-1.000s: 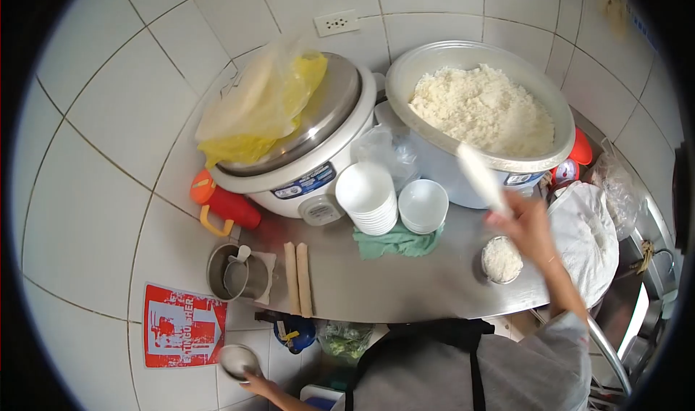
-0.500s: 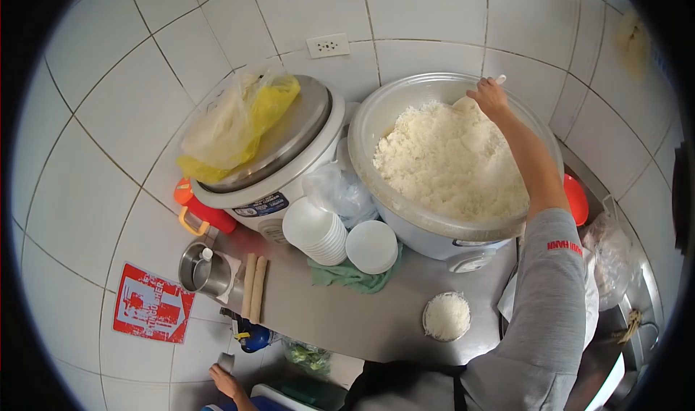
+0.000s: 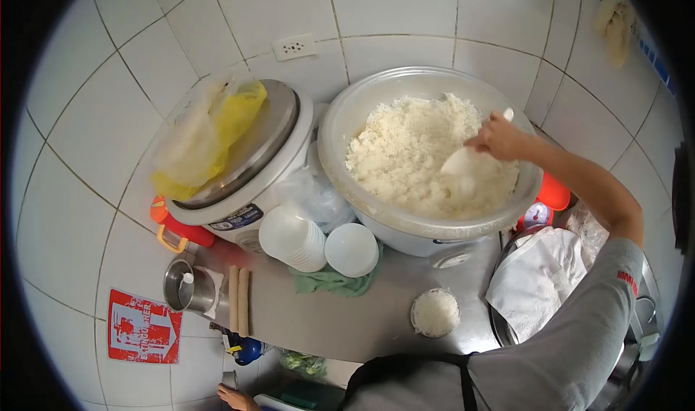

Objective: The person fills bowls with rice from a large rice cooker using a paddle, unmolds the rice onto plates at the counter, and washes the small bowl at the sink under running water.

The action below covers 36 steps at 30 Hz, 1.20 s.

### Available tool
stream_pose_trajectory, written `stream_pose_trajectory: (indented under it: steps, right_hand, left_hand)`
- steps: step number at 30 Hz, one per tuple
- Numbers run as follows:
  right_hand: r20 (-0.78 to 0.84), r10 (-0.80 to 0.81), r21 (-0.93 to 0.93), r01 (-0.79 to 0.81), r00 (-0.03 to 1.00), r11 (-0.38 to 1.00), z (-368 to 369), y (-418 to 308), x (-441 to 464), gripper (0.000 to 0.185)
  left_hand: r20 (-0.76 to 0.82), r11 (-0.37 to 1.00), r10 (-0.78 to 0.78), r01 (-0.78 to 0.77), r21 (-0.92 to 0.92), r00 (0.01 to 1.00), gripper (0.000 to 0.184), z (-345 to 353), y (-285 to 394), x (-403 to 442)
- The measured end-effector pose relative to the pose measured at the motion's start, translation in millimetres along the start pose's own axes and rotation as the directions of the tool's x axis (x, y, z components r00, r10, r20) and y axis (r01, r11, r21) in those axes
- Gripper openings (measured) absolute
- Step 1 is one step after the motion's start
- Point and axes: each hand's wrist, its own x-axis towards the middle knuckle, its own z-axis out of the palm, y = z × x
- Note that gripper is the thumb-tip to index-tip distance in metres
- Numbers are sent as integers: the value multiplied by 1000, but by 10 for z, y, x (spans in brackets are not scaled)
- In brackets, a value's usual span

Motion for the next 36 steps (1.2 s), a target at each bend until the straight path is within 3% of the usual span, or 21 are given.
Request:
stream_pose_trajectory:
  steps: [2,3,5,8,11,14,19,20,22,23,26,27,30,33,36]
  right_hand:
    - [-3,98,-113,-98,995,989,-152,201,201,27]
    - [-149,125,-328,-168,981,929,-20,469,310,29]
    - [22,166,-520,-130,986,844,44,866,334,31]
    - [261,331,-279,-257,907,925,-144,734,88,34]
    - [277,318,-130,-292,907,947,-17,733,-132,33]
    - [333,218,34,-243,917,970,-53,251,-197,33]
    - [384,140,-88,-114,913,990,-241,175,-9,28]
    - [398,91,-87,-62,913,994,-195,181,78,27]
    - [122,289,-244,-254,950,936,-175,325,433,25]
    - [-35,364,-299,-357,931,885,-178,429,620,24]
    - [-301,271,-487,-392,914,780,208,852,1078,25]
    - [-259,258,-444,-352,931,824,213,875,1144,26]
    - [-111,239,-267,-261,965,928,300,869,1174,27]
    - [7,247,-88,-245,969,965,256,856,1031,26]
    - [66,123,25,-125,990,992,419,538,749,24]
  left_hand:
    - [39,994,79,-81,67,996,23,49,40,23]
    - [83,989,98,-106,99,992,23,19,79,38]
    - [138,969,158,-181,170,978,22,9,34,44]
    - [86,987,87,-98,131,993,22,69,-34,-14]
    - [102,995,67,-74,70,993,25,179,-94,-40]
    - [166,996,54,-65,65,985,27,6,21,-14]
    - [278,999,-45,40,26,960,35,-187,102,134]
    - [259,998,-6,-9,58,966,35,-218,96,144]
    - [225,989,64,-92,118,972,37,-221,102,137]
    - [242,993,34,-60,98,970,38,-156,60,153]
    - [147,977,84,-111,185,986,37,-186,-7,85]
    - [164,990,23,-45,134,986,37,-367,50,98]
    - [318,971,143,-194,136,937,38,-482,-98,103]
    - [162,964,202,-225,143,966,36,-368,-178,35]
    - [-9,998,-45,46,49,999,26,-94,-118,-16]
